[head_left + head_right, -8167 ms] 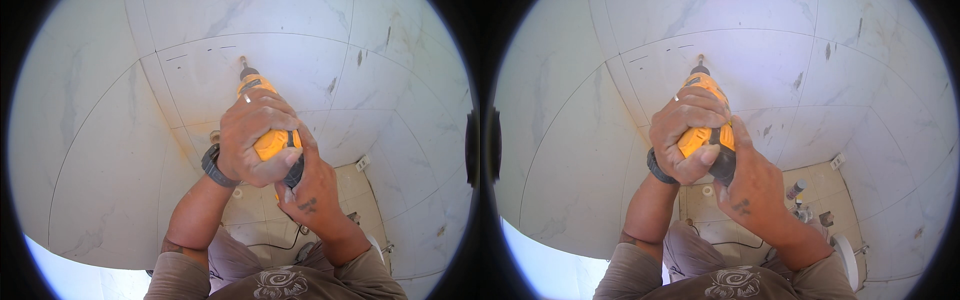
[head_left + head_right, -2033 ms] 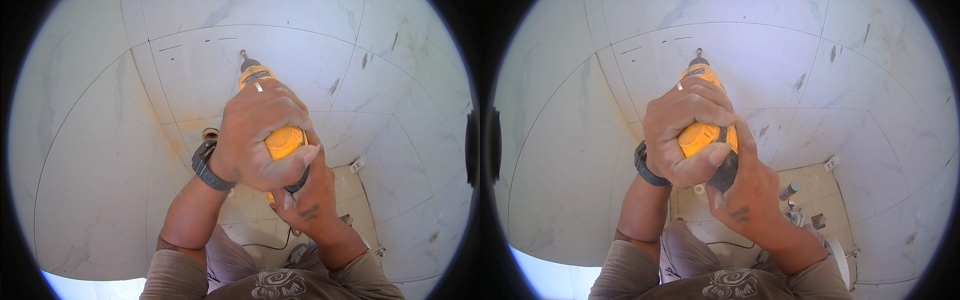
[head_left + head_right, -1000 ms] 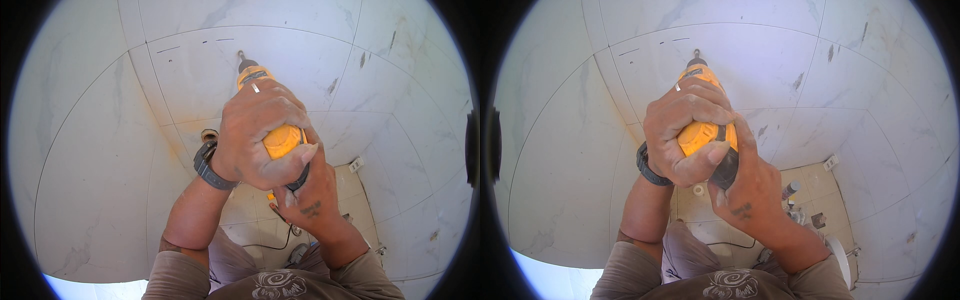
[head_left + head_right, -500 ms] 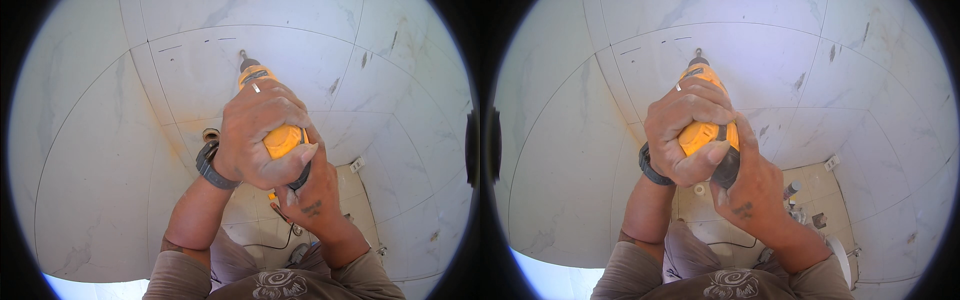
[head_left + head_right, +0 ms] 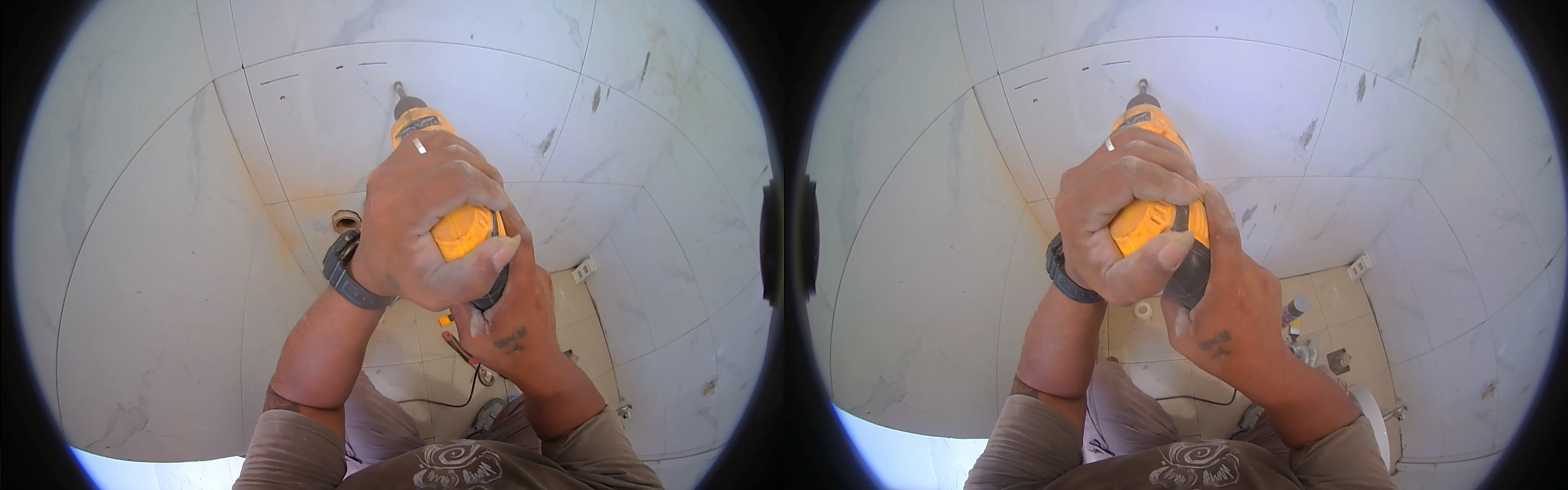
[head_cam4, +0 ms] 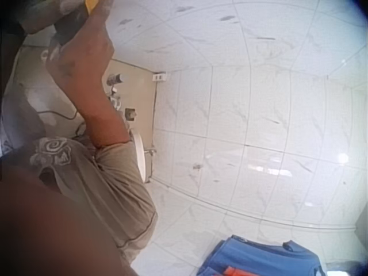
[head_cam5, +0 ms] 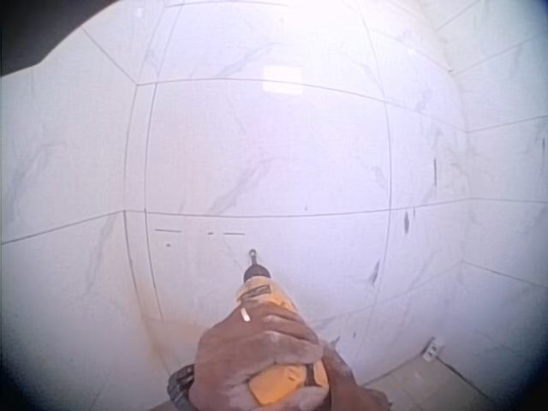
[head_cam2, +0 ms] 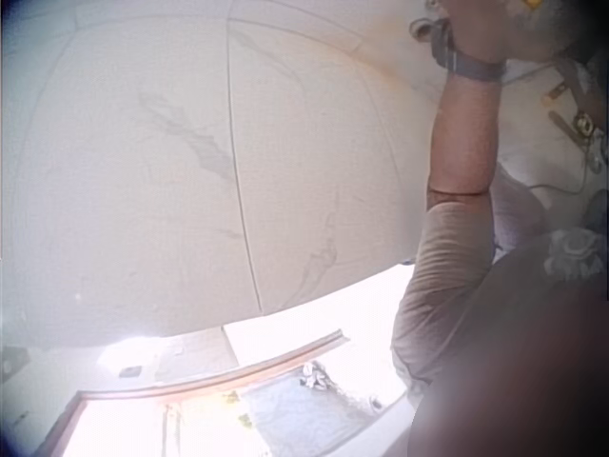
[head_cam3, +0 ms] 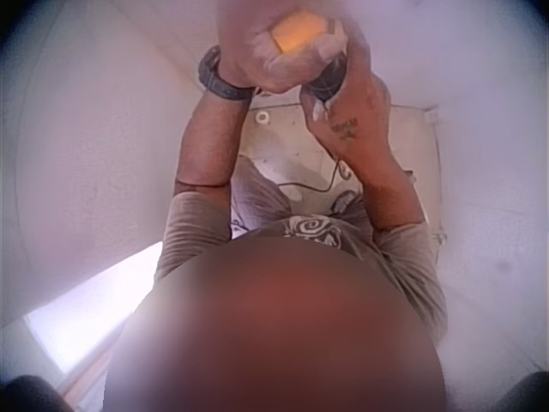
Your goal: The person marks two points on a tiled wall with a marker, then uses a corded drill to create holes at those locations. After drilling, the person walks to an adjacent room and opens a plastic bag containing small hardware items.
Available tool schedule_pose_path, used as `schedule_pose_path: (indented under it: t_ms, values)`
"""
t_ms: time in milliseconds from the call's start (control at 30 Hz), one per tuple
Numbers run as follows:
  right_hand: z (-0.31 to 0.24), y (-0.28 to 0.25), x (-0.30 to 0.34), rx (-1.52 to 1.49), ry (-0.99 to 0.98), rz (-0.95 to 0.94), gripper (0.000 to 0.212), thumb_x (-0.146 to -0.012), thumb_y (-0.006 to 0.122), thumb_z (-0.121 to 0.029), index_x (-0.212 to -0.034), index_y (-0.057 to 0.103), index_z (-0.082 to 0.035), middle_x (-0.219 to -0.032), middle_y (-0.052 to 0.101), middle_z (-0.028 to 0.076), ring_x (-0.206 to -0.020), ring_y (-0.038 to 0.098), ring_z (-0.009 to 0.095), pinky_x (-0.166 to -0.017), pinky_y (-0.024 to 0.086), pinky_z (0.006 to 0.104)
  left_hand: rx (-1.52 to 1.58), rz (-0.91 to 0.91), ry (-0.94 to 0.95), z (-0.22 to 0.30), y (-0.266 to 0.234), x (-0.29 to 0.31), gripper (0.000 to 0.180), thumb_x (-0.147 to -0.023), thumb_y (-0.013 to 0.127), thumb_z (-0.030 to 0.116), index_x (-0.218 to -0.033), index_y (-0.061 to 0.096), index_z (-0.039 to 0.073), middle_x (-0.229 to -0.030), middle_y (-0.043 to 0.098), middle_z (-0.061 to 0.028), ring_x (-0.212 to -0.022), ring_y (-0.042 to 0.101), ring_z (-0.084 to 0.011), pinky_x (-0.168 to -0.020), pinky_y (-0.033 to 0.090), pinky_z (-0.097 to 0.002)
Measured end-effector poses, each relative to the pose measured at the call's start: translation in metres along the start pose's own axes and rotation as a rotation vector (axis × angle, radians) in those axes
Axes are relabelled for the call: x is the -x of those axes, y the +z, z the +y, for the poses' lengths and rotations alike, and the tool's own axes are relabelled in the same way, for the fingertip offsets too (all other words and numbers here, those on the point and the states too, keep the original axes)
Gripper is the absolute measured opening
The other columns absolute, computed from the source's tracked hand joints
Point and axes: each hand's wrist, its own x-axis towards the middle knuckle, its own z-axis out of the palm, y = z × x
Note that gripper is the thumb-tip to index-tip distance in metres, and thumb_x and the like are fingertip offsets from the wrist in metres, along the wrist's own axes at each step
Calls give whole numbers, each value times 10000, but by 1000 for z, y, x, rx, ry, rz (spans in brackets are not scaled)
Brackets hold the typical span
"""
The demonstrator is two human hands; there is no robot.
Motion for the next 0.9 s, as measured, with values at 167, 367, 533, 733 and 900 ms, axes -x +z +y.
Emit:
schedule_pose_path:
  t_ms: [167,367,533,733,900]
  values:
    - [-2,-1,-1,0,26,-14,997,-748,804,-28,-1583,260,14,-1101,707,245,-856,747,403,-709,593,444,-7,15,-5,0,0,0,362,-801,770,355,-879,709,7,-842,724,-153,-802,704,-287,-742,563,-392]
    - [-1,-2,-3,-25,11,10,946,-761,791,-44,-1556,282,15,-1023,707,227,-839,728,426,-707,575,463,-25,15,-9,0,1,0,366,-815,769,365,-887,708,11,-845,723,-147,-810,703,-283,-749,559,-391]
    - [-1,-4,-3,29,8,5,992,-750,799,-28,-1586,266,3,-1023,723,213,-817,747,394,-690,592,437,-6,25,-10,-1,2,-1,373,-822,770,374,-890,706,13,-847,719,-142,-811,699,-278,-747,554,-389]
    - [-1,-3,-4,-2,0,5,992,-756,792,-31,-1590,256,4,-1012,720,213,-809,745,394,-687,591,440,2,26,-22,-1,1,1,388,-830,775,391,-892,705,14,-851,717,-142,-811,696,-275,-747,551,-389]
    - [-1,-3,-4,-3,32,-21,992,-753,786,-25,-1590,253,5,-1007,719,213,-812,742,400,-692,590,449,2,32,-25,-2,0,2,393,-835,776,396,-894,705,14,-850,715,-141,-810,695,-276,-751,552,-390]
